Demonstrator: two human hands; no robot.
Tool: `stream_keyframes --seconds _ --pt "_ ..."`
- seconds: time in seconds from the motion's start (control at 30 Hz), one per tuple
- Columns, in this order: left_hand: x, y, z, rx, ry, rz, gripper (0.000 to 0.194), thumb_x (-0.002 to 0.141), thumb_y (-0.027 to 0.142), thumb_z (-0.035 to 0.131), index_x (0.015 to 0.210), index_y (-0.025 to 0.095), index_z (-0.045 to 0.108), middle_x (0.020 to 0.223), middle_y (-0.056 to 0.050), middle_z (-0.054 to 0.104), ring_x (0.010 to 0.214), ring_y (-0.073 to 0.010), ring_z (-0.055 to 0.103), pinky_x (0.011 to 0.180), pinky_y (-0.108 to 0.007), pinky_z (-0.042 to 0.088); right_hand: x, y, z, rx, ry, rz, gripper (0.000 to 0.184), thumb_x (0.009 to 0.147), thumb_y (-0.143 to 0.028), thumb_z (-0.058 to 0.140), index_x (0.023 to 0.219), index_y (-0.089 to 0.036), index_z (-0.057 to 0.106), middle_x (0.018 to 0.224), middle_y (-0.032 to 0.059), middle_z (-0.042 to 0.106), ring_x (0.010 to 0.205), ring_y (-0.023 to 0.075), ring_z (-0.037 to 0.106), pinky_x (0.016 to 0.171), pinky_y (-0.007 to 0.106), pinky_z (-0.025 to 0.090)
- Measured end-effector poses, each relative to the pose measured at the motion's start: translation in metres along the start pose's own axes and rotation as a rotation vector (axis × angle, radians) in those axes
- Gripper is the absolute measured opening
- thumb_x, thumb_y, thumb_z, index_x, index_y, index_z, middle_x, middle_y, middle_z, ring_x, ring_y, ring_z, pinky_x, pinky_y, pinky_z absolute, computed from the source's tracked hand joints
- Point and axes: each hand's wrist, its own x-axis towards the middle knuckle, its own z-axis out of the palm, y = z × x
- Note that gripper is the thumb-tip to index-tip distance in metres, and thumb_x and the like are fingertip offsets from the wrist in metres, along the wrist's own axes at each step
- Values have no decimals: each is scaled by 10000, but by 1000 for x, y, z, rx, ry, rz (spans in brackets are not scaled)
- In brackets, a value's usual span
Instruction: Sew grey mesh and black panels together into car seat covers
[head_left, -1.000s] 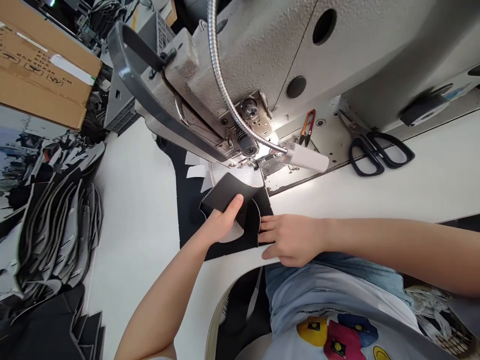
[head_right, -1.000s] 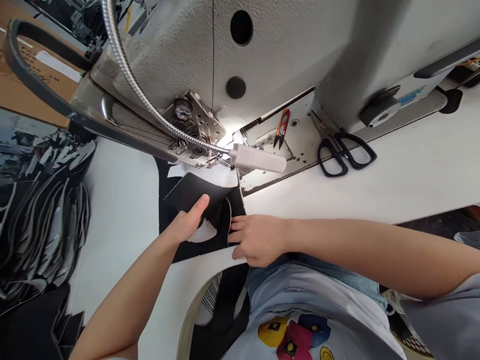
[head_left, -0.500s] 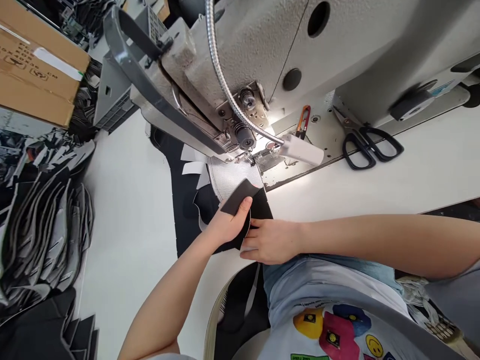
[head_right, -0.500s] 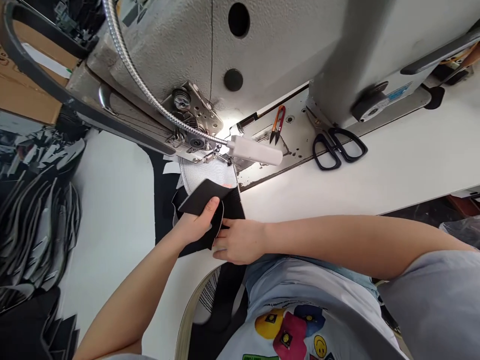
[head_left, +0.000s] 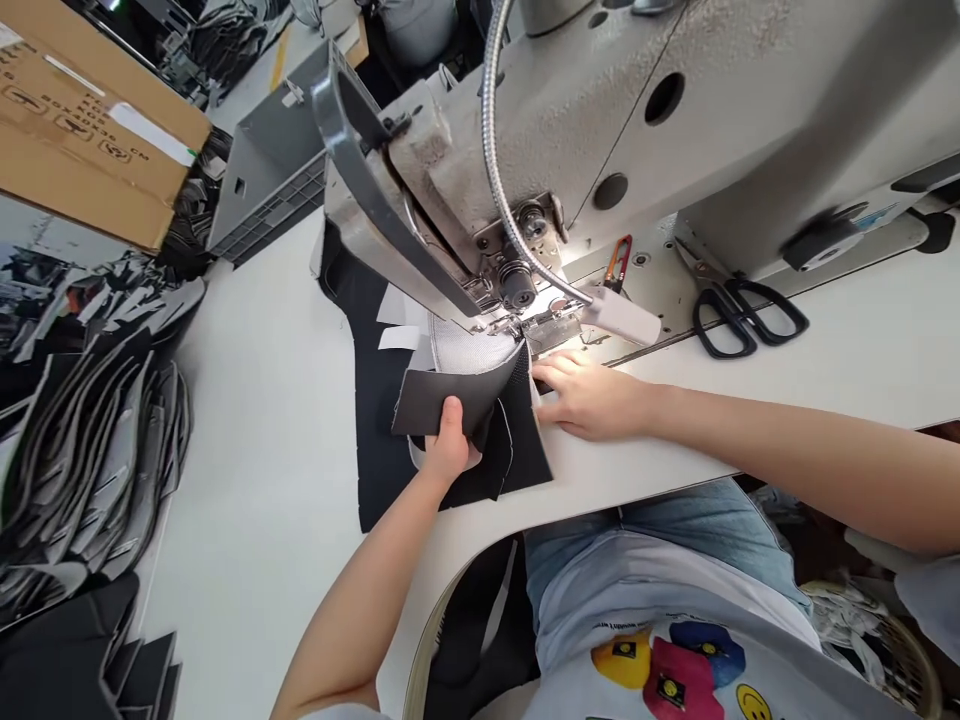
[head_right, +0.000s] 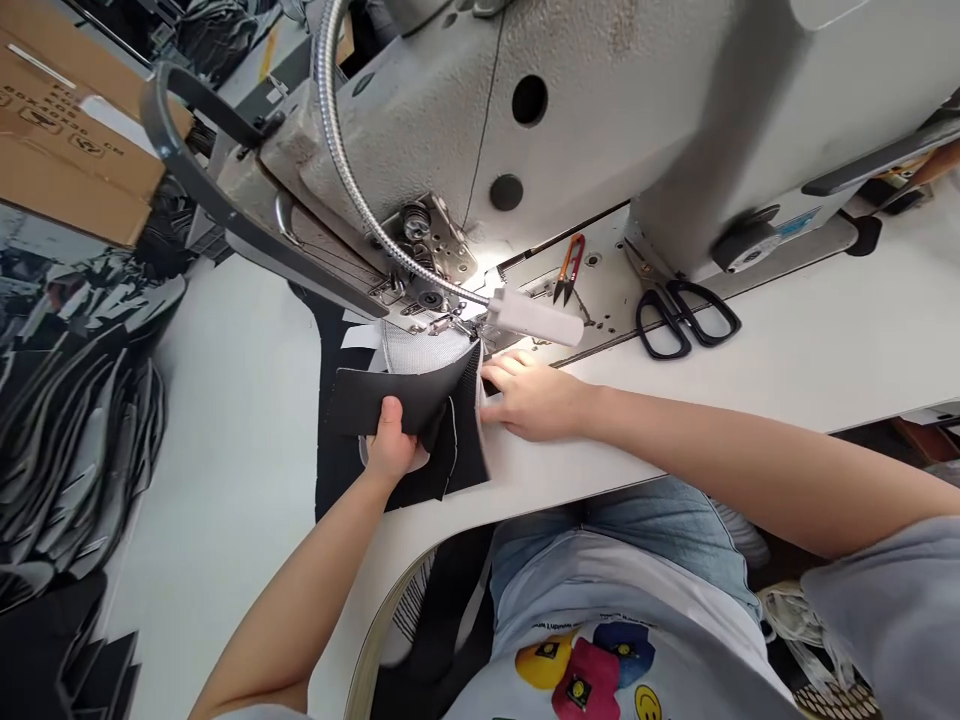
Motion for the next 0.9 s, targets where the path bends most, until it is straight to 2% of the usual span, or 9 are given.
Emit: stream_keyframes --seconds 0.1,0.17,0.23,0.3,0.37,0.43,0.53,0.73,0.9 --pt "-2 17 -5 115 -114 325 465 969 328 301 1392 211 454 1355 -67 552 1317 -214 446 1136 -411 356 -3 -4 1 2 67 -39 235 926 -215 452 1033 -226 661 931 64 618 862 195 502 757 342 337" --pt "-3 25 -5 223 -248 613 493 900 268 430 1385 185 459 1420 -92 483 1331 -252 420 1124 -446 360 -6 -5 0 -51 120 -52 218 949 -261 442 1031 -187 630 889 55 612 806 182 481 701 326 316" --pt "-2 27 -4 278 -253 770 567 862 228 468 1420 156 402 1463 -124 420 1319 -287 423 1078 -474 402 -8 -6 -2 -109 160 -96 208 954 -271 447 1009 -155 611 899 67 606 785 182 463 669 324 294" --pt "-1 25 -3 207 -175 748 527 893 227 435 1417 180 407 1433 -113 461 1258 -277 485 1033 -465 445 -9 -8 -5 -137 174 -169 201 961 -256 441 929 -152 610 851 63 596 757 178 453 649 323 273" --pt "0 23 -3 59 -91 610 436 954 261 360 1375 228 467 1343 -76 556 1190 -242 547 1024 -442 462 -8 -11 -6 -122 164 -260 217 965 -276 448 884 -160 613 809 53 590 753 175 460 644 323 267" --pt "1 24 -6 -67 -28 457 421 991 312 283 1334 242 517 1243 -62 624 1153 -224 578 1035 -428 462 -7 -15 -4 -69 147 -341 225 956 -336 481 975 -164 625 868 59 613 827 186 492 673 324 296" --pt "0 34 -9 -111 -58 385 446 1000 358 255 1324 226 531 1209 -70 638 1146 -223 578 1040 -419 458 -5 -25 4 -21 123 -348 276 952 -366 490 1069 -156 625 978 75 639 933 202 521 720 326 349" --pt "-2 48 -5 242 -260 615 437 935 242 387 1352 147 473 1437 -144 439 1114 -276 505 962 -467 456 -6 -42 15 -160 149 -295 241 936 -95 415 998 -131 645 848 70 663 751 159 576 593 307 384" --pt "0 45 -3 386 -311 711 535 849 157 438 1380 101 413 1471 -179 376 1015 -271 471 919 -446 449 -5 -37 12 -162 179 -327 251 928 -69 402 971 -116 644 836 60 676 775 155 624 721 312 472"
